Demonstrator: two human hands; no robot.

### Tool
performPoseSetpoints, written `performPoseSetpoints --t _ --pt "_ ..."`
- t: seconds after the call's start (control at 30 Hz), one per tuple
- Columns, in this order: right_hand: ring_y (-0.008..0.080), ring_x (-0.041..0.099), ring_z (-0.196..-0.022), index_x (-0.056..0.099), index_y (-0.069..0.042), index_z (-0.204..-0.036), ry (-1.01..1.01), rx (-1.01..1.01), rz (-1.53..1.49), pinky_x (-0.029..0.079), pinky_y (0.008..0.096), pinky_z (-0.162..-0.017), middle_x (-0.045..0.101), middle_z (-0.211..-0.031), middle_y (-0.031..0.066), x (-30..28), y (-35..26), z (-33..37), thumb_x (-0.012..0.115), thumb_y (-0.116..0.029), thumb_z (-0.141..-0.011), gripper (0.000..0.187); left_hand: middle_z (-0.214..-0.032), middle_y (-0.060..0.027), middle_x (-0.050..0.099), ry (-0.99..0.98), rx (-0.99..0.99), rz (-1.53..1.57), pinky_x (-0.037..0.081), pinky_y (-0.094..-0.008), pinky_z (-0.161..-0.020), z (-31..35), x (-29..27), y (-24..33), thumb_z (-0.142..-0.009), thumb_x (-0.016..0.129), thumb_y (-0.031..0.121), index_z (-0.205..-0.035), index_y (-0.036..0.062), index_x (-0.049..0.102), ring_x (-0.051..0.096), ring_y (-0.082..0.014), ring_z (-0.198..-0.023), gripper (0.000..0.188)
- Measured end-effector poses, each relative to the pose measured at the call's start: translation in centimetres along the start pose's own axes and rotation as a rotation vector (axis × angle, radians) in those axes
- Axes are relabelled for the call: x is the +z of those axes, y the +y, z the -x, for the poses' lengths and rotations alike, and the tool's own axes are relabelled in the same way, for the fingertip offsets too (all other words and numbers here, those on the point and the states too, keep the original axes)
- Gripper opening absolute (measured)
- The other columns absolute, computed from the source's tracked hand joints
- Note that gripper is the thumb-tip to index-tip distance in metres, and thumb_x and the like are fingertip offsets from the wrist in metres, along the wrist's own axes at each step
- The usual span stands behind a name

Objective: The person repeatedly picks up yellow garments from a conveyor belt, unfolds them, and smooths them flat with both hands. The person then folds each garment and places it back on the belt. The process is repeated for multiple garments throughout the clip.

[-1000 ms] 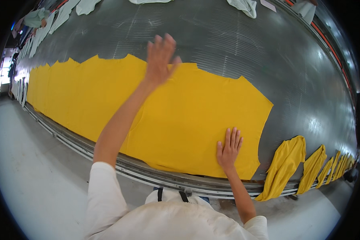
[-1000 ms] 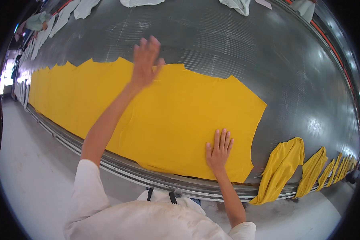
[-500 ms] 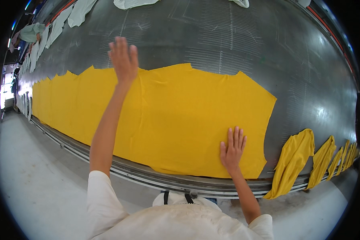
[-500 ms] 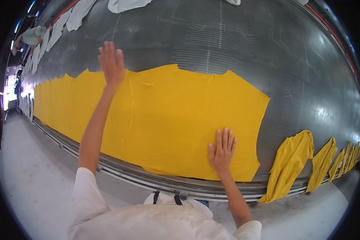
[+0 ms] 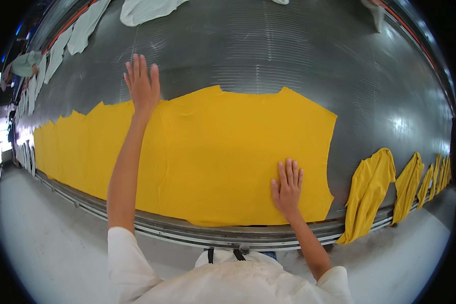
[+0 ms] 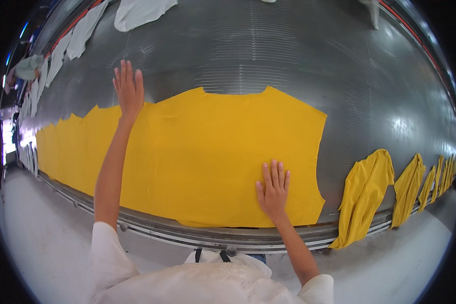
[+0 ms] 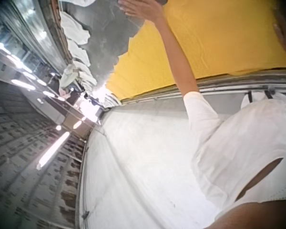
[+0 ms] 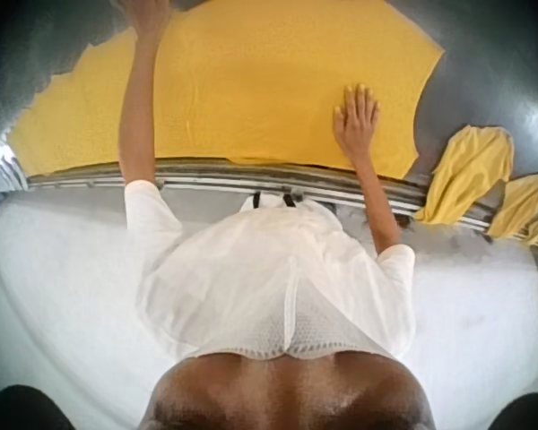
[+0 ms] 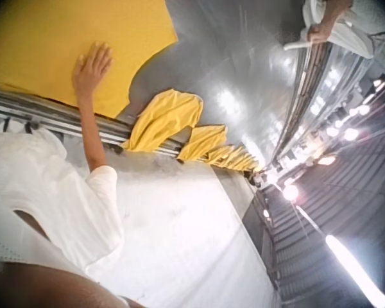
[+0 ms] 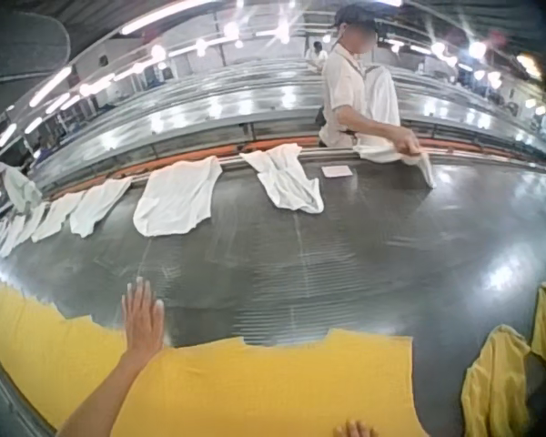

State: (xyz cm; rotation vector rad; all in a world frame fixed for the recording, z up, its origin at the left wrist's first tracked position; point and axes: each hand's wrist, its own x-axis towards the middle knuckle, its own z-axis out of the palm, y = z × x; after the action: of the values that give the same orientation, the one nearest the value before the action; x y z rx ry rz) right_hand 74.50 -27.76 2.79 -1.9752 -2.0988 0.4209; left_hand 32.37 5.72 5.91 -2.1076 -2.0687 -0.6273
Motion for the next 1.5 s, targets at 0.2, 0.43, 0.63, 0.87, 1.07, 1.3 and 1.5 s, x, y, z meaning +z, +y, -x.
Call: performPoseSetpoints --t 0.2,0.43,0.63,0.87,1.07,1.3,1.5 --pt "0.0345 0.028 -0.154 0.047 -0.008 -0.154 0.004 -0.012 -0.046 0.015 0.0537 -0.125 0.037 -0.163 0.0171 -0.5 -0.4 -0.5 0.051 -0.032 -0.103 0.056 -0.167 -0.0146 0.031 -0.246 0.179 0.067 0.011 -0.055 -0.126 10.7 -0.8 4.1 -0.109 0.04 0.04 -0.156 0.0041 0.04 0.02 -0.0387 -0.156 0.059" --pt "0.0343 0.029 -0.154 0.048 -0.009 -0.153 0.017 0.006 -0.044 0.015 0.0535 -0.125 0.039 -0.163 0.0168 -0.6 -0.6 -0.7 0.054 -0.031 -0.102 0.056 -0.163 -0.0152 0.037 -0.217 0.141 0.168 0.015 -0.0506 -0.127 10.6 0.1 6.1 -0.109 0.046 0.03 -0.155 0.0021 0.04 0.025 -0.0347 -0.155 0.054" --pt "0.0338 0.028 -0.154 0.049 -0.009 -0.153 0.034 -0.012 -0.06 0.015 0.053 -0.125 0.039 -0.162 0.0163 -0.1 -1.1 -0.7 0.054 -0.031 -0.102 0.056 -0.154 -0.0153 0.049 -0.227 0.237 0.19 0.028 -0.0466 -0.123 6.9 2.5 9.5 -0.105 0.053 0.024 -0.147 0.0013 0.051 0.04 -0.0348 -0.147 0.048" --pt "0.0333 0.028 -0.155 0.05 -0.009 -0.152 0.02 0.012 -0.065 0.015 0.0525 -0.125 0.04 -0.162 0.0158 -0.7 -0.7 -0.6 0.055 -0.031 -0.102 0.055 -0.12 -0.012 0.066 -0.359 -0.021 0.369 0.046 -0.0448 -0.097 7.5 1.6 11.5 -0.093 0.067 0.009 -0.119 0.0021 0.067 0.059 -0.0342 -0.112 0.027" --pt "0.0344 0.028 -0.155 0.051 -0.006 -0.15 0.022 0.009 -0.078 0.015 0.0521 -0.125 0.04 -0.162 0.0167 -0.8 -0.9 -0.9 0.055 -0.029 -0.102 0.054 -0.096 -0.0089 0.065 -0.018 0.405 0.411 0.047 -0.0443 -0.08 5.5 1.3 10.2 -0.093 0.067 0.007 -0.106 0.0033 0.064 0.061 -0.031 -0.09 0.014" --pt "0.0342 0.03 -0.153 0.051 -0.009 -0.151 0.034 0.02 -0.073 0.018 0.0537 -0.125 0.04 -0.162 0.0156 -0.5 -0.7 -0.6 0.057 -0.031 -0.101 0.055 -0.083 -0.0087 0.065 0.073 0.347 0.548 0.049 -0.0358 -0.059 8.2 -0.8 8.3 -0.102 0.06 0.012 -0.102 0.006 0.062 0.063 -0.028 -0.068 0.006" --pt "0.0351 0.031 -0.153 0.052 -0.009 -0.15 0.033 0.012 -0.069 0.018 0.0542 -0.124 0.041 -0.161 0.0158 -0.6 -0.7 -1.0 0.057 -0.031 -0.1 0.055 -0.089 -0.0083 0.07 -0.128 0.276 0.45 0.051 -0.0351 -0.062 4.7 0.2 9.3 -0.101 0.064 0.019 -0.101 0.0068 0.066 0.066 -0.029 -0.071 0.012"
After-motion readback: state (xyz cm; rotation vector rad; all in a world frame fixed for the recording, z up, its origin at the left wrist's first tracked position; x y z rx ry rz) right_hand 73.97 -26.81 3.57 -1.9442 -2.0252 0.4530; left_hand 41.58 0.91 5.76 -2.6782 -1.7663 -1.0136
